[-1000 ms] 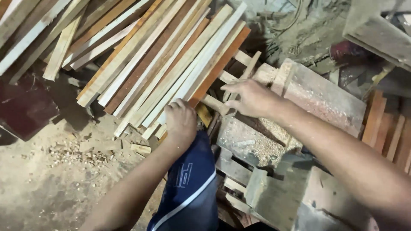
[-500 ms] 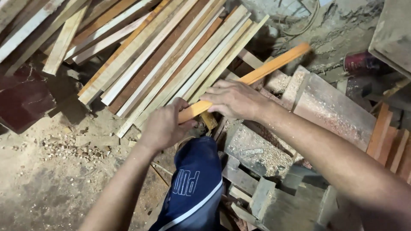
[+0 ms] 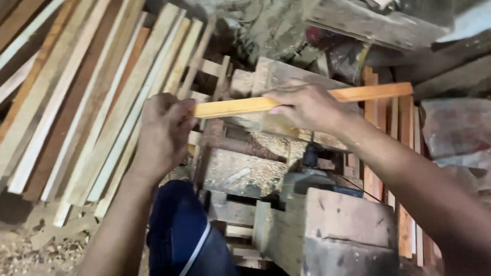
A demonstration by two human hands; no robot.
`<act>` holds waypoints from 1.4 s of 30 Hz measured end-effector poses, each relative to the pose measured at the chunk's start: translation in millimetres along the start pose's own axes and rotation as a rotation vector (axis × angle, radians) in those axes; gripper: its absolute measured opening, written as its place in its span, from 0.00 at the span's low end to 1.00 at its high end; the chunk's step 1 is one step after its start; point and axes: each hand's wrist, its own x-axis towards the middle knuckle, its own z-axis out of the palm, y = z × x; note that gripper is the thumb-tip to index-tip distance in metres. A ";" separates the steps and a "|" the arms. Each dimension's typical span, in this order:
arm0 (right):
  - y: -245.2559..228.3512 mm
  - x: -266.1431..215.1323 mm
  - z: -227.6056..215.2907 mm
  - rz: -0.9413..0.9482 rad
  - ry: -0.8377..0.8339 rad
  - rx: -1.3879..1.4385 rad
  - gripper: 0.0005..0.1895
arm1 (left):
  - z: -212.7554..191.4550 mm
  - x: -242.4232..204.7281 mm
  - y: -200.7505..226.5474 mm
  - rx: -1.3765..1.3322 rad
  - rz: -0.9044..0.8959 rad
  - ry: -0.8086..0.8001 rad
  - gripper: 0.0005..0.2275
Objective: The person picks narrow wooden strips one at a time from a large pile and feeds each strip along a small table-mounted router to shape its edge, guiding it with both hands. Finished strips are placed onto a growing stack beside the machine.
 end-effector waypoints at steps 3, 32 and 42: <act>39.9 -70.2 -5.9 0.180 -0.006 -0.014 0.20 | 73.4 19.7 4.0 -0.028 0.022 -0.122 0.12; 94.6 -228.5 49.0 0.421 0.586 0.060 0.20 | 220.3 59.6 118.5 -0.125 0.186 -0.376 0.13; 80.1 -223.5 44.7 0.396 0.567 0.078 0.19 | 189.3 72.4 136.6 -0.194 0.210 -0.431 0.10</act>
